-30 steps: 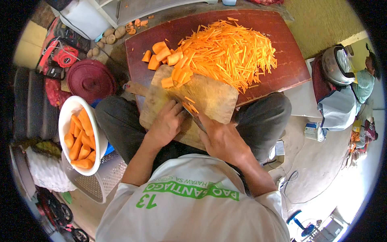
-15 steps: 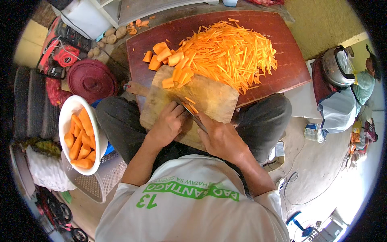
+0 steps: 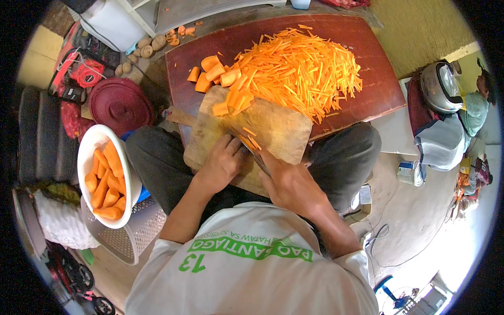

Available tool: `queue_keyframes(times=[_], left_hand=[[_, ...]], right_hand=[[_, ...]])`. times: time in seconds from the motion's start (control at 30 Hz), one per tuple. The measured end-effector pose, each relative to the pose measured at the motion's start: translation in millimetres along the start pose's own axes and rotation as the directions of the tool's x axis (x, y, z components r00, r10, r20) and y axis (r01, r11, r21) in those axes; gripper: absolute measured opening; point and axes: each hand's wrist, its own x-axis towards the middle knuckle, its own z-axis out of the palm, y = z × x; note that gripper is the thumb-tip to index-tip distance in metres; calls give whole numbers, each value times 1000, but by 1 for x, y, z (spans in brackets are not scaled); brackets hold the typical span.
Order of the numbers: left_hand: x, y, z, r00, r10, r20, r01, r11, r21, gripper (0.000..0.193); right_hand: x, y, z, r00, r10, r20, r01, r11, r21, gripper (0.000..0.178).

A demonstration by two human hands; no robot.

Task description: The person cuts carrots into thin strips on a wooden board using a knife, occasionally moving the cut pieces into a large pile. They then use a multi-bladed tool to slice more carrots into uniform strips, alternating between the two tools to process the vegetables.

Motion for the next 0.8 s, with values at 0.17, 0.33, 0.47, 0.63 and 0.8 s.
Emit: queue_keyframes(times=[0.17,0.33,0.47,0.63,0.8], left_hand=[[-1,0,-1,999,-17,29,17,1000,15,23],[1,1,-2,1000,6,-11,-6,999,39,22],[-3,-1,0,1000,-4,-10,4,1000,18,23],[1,0,1,1000,12,-4,-12,1000,5,22],[-2,-3,1,1000,26,-17,-26,1000,-1,21]], right_hand=[[7,0,2,995,64,72,-61,997,-47,52],[2,5,5,998,38,39,-38,999,-22,53],[5,0,2,997,42,59,-41,999,-31,54],[2,5,7,996,56,75,-49,995,-85,54],[17,7,12,998,26,61,-23,998,-55,53]])
